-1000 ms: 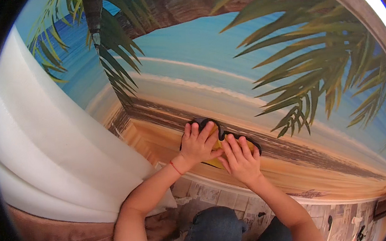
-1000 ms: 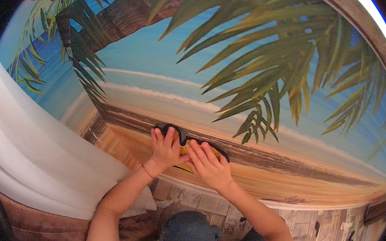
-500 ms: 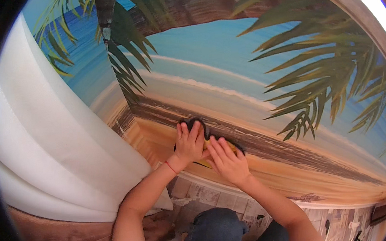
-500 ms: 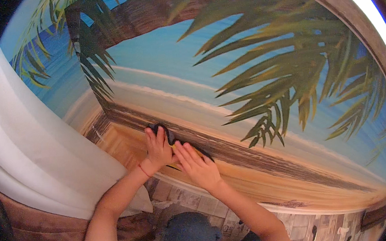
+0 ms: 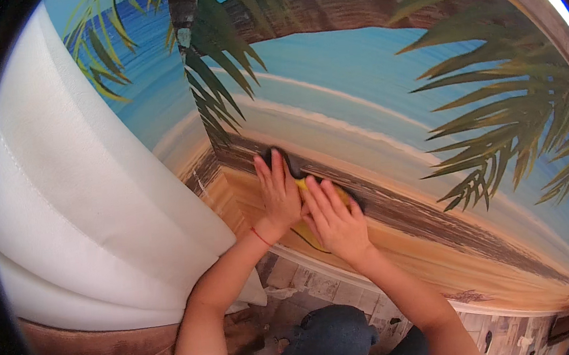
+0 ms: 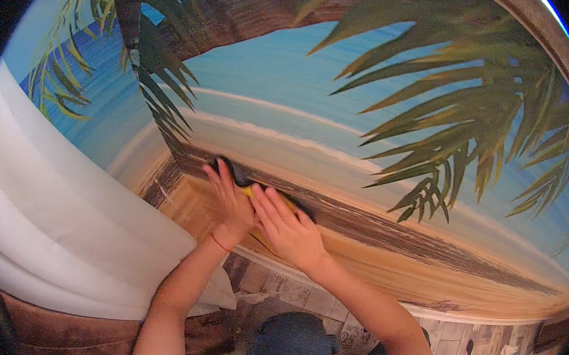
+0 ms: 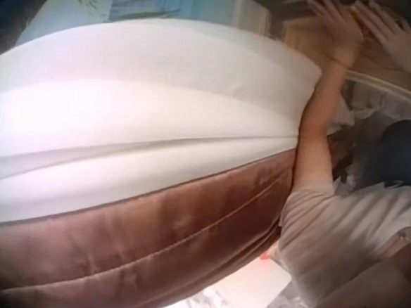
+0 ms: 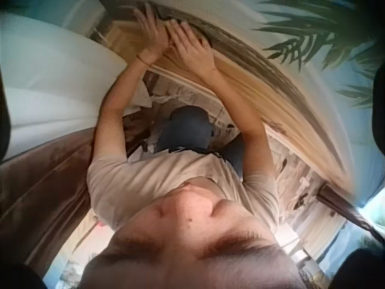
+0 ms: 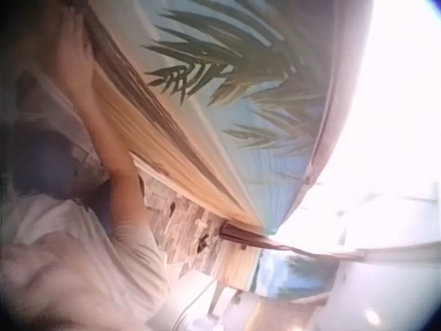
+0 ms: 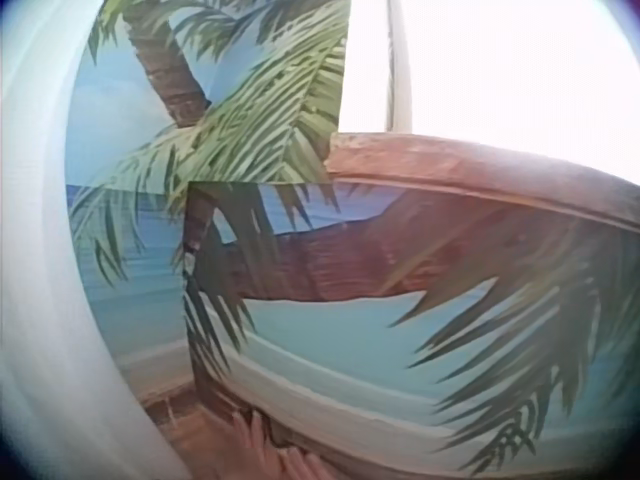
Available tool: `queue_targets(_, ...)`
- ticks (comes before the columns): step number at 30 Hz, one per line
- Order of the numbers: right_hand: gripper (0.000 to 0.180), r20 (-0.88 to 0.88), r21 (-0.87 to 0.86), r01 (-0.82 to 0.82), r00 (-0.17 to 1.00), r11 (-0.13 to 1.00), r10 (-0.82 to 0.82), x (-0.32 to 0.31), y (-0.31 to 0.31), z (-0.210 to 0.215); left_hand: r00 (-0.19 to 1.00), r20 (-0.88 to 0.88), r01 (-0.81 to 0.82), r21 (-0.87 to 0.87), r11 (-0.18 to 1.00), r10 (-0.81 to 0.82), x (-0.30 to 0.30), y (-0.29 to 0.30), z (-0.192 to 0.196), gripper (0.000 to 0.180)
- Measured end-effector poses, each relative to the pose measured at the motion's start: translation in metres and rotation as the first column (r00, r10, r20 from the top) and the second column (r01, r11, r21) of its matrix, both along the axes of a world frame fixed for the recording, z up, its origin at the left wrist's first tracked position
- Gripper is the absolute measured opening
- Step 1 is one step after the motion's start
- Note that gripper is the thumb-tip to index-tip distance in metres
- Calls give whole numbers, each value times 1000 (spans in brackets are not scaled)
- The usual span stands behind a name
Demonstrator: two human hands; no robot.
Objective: The person wipes a large curved wall mural and a window sill using a yellow cloth. The person moves the cloth back and forth across the mural and then along the window sill.
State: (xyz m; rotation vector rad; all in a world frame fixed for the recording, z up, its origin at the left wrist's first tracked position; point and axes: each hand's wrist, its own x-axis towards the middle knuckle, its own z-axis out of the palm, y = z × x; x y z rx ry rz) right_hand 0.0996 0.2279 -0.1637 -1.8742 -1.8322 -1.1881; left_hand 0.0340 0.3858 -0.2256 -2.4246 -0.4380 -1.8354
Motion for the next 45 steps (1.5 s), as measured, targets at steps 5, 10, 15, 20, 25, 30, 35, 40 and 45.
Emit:
queue_targets(5,51,-28,-191,-63,998,980,59,5,-5,-33,991,-131,-12,8,1000,13,-13,1,-54,87)
queue_targets(10,45,-102,31,-71,992,997,73,-6,11,27,998,53,46,8,999,-46,-9,13,36,85)
queue_targets(15,50,-56,43,-115,991,992,118,-18,40,31,983,182,79,-288,954,-26,-19,26,42,77)
queue_targets(20,64,-84,-299,-148,988,943,129,-19,42,-39,991,128,121,-712,692,-42,-31,12,-43,77)
queue_targets(25,57,-181,-359,-237,966,903,182,-15,36,-62,996,-66,19,-459,888,-55,-43,8,-71,78)
queue_targets(30,56,-100,-171,-159,985,972,144,-22,48,12,999,-48,-27,-235,972,16,-43,42,-1,77)
queue_targets(35,52,-53,-190,-188,982,964,181,-33,77,1,1000,8,-5,-243,970,7,-48,63,-40,65)
queue_targets(40,58,5,-411,-144,987,900,160,-22,71,-93,755,-655,-295,-360,885,-15,-60,28,-95,62)
queue_targets(45,57,-75,-489,-158,987,858,139,-7,32,-147,916,-398,-177,-516,838,-52,-50,-9,-190,70)
